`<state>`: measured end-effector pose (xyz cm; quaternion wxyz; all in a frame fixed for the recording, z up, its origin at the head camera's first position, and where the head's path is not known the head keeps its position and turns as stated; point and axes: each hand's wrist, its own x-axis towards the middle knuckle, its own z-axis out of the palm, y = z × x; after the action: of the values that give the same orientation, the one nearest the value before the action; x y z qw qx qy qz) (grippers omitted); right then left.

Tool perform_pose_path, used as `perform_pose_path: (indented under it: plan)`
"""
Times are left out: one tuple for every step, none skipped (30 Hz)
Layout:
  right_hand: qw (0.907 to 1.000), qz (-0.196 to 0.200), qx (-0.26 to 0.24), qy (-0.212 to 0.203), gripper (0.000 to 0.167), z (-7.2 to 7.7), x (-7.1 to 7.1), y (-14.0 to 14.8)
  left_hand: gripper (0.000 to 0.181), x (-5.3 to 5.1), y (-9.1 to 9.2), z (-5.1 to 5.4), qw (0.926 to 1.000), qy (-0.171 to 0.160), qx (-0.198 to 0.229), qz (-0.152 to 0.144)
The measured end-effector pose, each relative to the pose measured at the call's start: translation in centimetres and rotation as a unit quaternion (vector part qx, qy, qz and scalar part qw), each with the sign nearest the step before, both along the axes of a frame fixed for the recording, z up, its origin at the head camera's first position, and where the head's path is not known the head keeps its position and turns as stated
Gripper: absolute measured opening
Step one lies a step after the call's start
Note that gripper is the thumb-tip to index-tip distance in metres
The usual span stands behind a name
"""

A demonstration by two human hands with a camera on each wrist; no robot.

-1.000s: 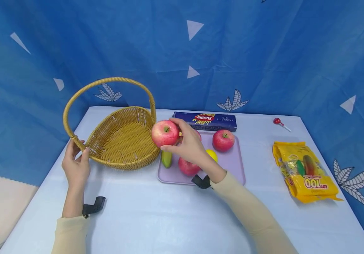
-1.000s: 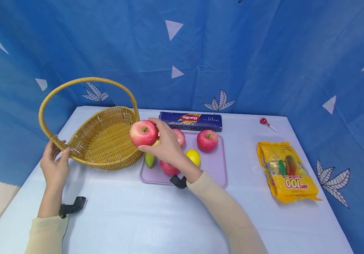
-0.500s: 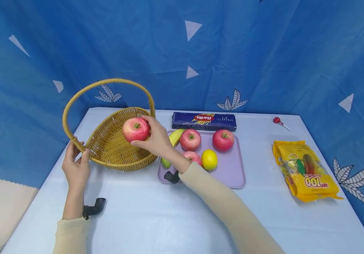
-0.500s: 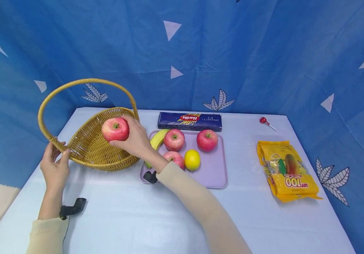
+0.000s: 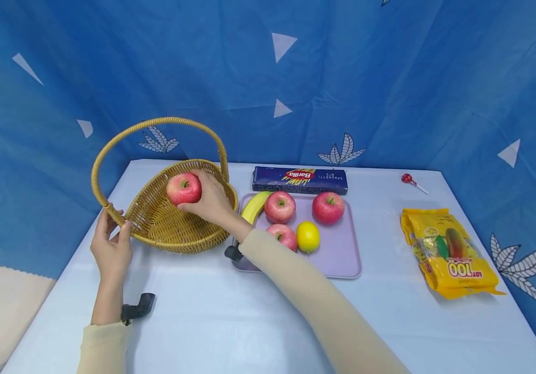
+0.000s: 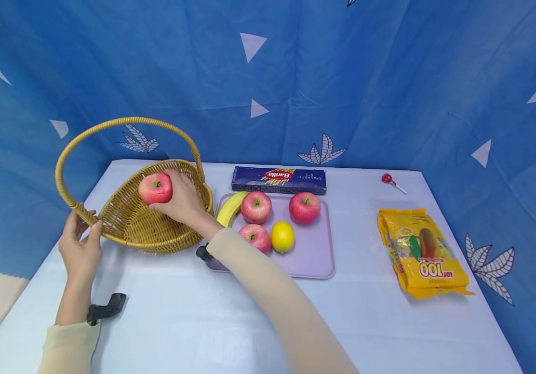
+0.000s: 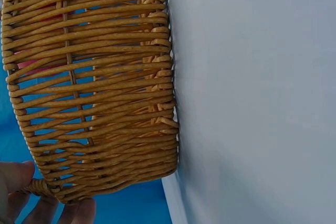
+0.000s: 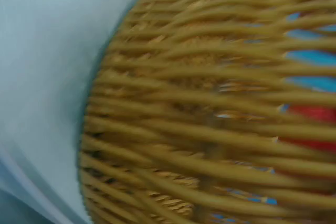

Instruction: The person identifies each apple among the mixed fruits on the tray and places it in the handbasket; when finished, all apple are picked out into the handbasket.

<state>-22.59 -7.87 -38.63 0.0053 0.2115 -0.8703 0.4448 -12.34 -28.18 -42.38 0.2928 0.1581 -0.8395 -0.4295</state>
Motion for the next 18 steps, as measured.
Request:
perform_pose_path:
  plan:
    - [1.0, 0.001, 0.007, -0.001, 0.081, -0.3, -0.2, -0.2, 0.053, 0.0, 0.0, 0.0, 1.0, -0.001, 0.0, 0.0]
    - [0.9999, 0.001, 0.013, -0.002, 0.081, -0.6, -0.4, -0.3, 0.053, 0.1, 0.0, -0.1, 1.0, -0.002, 0.0, -0.001]
    - [0.9998, 0.001, 0.021, -0.002, 0.081, -0.9, -0.6, -0.5, 0.053, 0.1, 0.1, -0.1, 1.0, -0.005, -0.001, 0.0]
    - [0.9996, 0.002, 0.029, 0.0, 0.081, -1.2, -0.9, -0.6, 0.053, 0.1, 0.1, -0.1, 1.0, -0.006, 0.0, 0.0]
    - [0.9994, 0.002, 0.035, -0.001, 0.08, -1.5, -1.0, -0.7, 0.053, 0.2, 0.1, -0.1, 1.0, -0.008, 0.0, 0.0]
    - [0.9991, 0.003, 0.043, -0.001, 0.08, -1.7, -1.2, -0.9, 0.053, 0.2, 0.2, -0.1, 0.9999, -0.01, 0.001, 0.001]
    - [0.9988, 0.004, 0.049, -0.003, 0.081, -1.9, -1.3, -1.0, 0.054, 0.3, 0.2, 0.0, 0.9999, -0.012, 0.002, 0.002]
    - [0.9984, 0.005, 0.055, -0.007, 0.081, -2.0, -1.4, -1.1, 0.053, 0.3, 0.3, 0.0, 0.9999, -0.011, 0.002, 0.002]
    - [0.998, 0.006, 0.062, -0.011, 0.082, -2.1, -1.5, -1.3, 0.053, 0.3, 0.3, 0.1, 0.9999, -0.011, 0.0, 0.002]
    - [0.9976, 0.007, 0.067, -0.015, 0.083, -2.2, -1.6, -1.4, 0.054, 0.3, 0.3, 0.1, 1.0, -0.009, 0.0, 0.001]
    - [0.9971, 0.007, 0.074, -0.019, 0.084, -2.2, -1.7, -1.5, 0.054, 0.3, 0.3, 0.2, 1.0, -0.01, -0.001, 0.001]
    - [0.9964, 0.007, 0.082, -0.023, 0.086, -2.3, -1.8, -1.6, 0.054, 0.3, 0.3, 0.2, 1.0, -0.009, -0.003, 0.001]
    - [0.9957, 0.006, 0.089, -0.028, 0.087, -2.3, -1.9, -1.7, 0.054, 0.2, 0.3, 0.2, 1.0, -0.009, -0.003, 0.001]
    - [0.9949, 0.006, 0.097, -0.029, 0.087, -2.4, -1.9, -1.7, 0.054, 0.2, 0.3, 0.2, 1.0, -0.009, -0.003, 0.002]
    - [0.994, 0.006, 0.105, -0.03, 0.087, -2.4, -2.0, -1.8, 0.054, 0.2, 0.3, 0.2, 0.9999, -0.009, -0.003, 0.003]
    - [0.9931, 0.007, 0.113, -0.031, 0.087, -2.5, -2.1, -1.9, 0.054, 0.2, 0.3, 0.2, 0.9999, -0.009, -0.002, 0.004]
    - [0.9922, 0.009, 0.121, -0.031, 0.086, -2.5, -2.2, -1.9, 0.053, 0.2, 0.2, 0.2, 1.0, -0.009, -0.001, 0.005]
    - [0.9914, 0.011, 0.126, -0.033, 0.084, -2.5, -2.2, -1.9, 0.054, 0.1, 0.2, 0.2, 1.0, -0.008, 0.0, 0.005]
